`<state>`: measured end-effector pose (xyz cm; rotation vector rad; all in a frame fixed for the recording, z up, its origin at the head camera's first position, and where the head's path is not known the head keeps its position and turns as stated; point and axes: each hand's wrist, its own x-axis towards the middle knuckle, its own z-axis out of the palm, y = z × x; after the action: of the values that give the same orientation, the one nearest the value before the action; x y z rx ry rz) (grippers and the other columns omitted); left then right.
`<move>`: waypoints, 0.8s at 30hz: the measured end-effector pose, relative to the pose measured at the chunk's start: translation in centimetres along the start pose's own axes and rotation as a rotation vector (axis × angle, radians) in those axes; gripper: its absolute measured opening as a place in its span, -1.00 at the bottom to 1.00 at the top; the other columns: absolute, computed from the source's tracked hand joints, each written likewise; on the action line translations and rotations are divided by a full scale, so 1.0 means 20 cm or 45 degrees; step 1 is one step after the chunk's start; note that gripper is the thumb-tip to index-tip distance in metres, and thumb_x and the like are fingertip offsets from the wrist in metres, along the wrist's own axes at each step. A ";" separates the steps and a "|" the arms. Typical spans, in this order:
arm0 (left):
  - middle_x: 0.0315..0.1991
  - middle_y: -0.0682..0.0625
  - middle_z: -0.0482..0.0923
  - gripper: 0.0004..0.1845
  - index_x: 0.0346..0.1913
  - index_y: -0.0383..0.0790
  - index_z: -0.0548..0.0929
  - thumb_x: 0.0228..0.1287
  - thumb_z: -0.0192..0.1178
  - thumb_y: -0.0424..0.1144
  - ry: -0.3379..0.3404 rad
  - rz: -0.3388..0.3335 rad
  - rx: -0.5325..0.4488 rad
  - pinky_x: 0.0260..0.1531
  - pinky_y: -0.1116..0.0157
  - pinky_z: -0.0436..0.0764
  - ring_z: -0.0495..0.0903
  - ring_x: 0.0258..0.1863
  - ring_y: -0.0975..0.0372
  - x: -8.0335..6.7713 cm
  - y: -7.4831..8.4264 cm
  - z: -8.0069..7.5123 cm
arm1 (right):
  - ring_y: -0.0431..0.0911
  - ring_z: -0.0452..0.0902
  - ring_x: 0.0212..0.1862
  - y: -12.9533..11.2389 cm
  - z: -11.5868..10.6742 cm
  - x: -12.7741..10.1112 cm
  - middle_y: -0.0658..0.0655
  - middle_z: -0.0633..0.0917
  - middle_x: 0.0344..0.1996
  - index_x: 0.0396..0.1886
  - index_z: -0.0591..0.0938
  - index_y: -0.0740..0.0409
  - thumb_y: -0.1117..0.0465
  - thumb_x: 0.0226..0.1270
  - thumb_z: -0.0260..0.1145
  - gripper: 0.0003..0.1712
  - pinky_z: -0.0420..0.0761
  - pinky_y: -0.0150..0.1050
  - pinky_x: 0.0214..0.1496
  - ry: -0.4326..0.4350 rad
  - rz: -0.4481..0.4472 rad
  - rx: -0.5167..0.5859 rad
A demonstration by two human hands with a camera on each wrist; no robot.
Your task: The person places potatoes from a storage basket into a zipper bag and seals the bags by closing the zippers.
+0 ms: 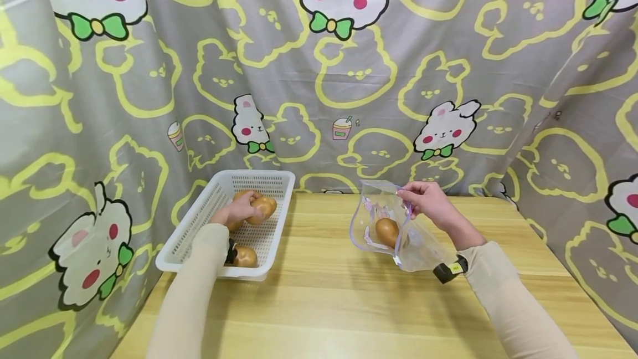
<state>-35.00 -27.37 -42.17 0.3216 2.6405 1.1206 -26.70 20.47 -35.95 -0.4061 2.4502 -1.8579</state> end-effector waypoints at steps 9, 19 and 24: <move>0.07 -0.31 0.36 -0.32 0.31 -0.35 0.17 0.19 0.21 -0.24 0.120 0.083 -0.138 -0.09 0.12 0.45 0.44 -0.07 -0.03 -0.03 0.10 -0.05 | -0.18 0.43 -0.66 -0.01 0.01 0.00 0.14 0.55 -0.60 -0.29 0.56 0.43 0.20 0.37 0.22 -0.71 0.57 -0.28 -0.59 0.002 -0.001 0.014; 0.20 -0.23 0.32 -0.30 0.37 -0.16 0.19 0.20 0.21 -0.18 0.262 0.163 -0.199 0.02 0.05 0.36 0.39 0.04 -0.04 -0.11 0.30 -0.03 | -0.18 0.44 -0.64 -0.02 0.02 0.00 0.16 0.56 -0.55 -0.16 0.51 0.57 0.20 0.39 0.20 -0.61 0.58 -0.27 -0.57 -0.026 0.001 -0.004; 0.22 -0.25 0.29 -0.31 0.38 -0.21 0.18 0.20 0.19 -0.26 0.255 0.233 -0.301 0.00 0.08 0.37 0.38 0.05 -0.05 -0.17 0.48 0.04 | -0.18 0.45 -0.63 -0.01 0.02 0.01 0.17 0.57 -0.55 -0.19 0.53 0.53 0.18 0.38 0.21 -0.61 0.58 -0.28 -0.56 -0.020 -0.004 -0.021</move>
<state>-30.49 -21.43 -35.24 0.4297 2.6492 1.5831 -26.75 19.99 -35.85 -0.4243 2.4574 -1.8300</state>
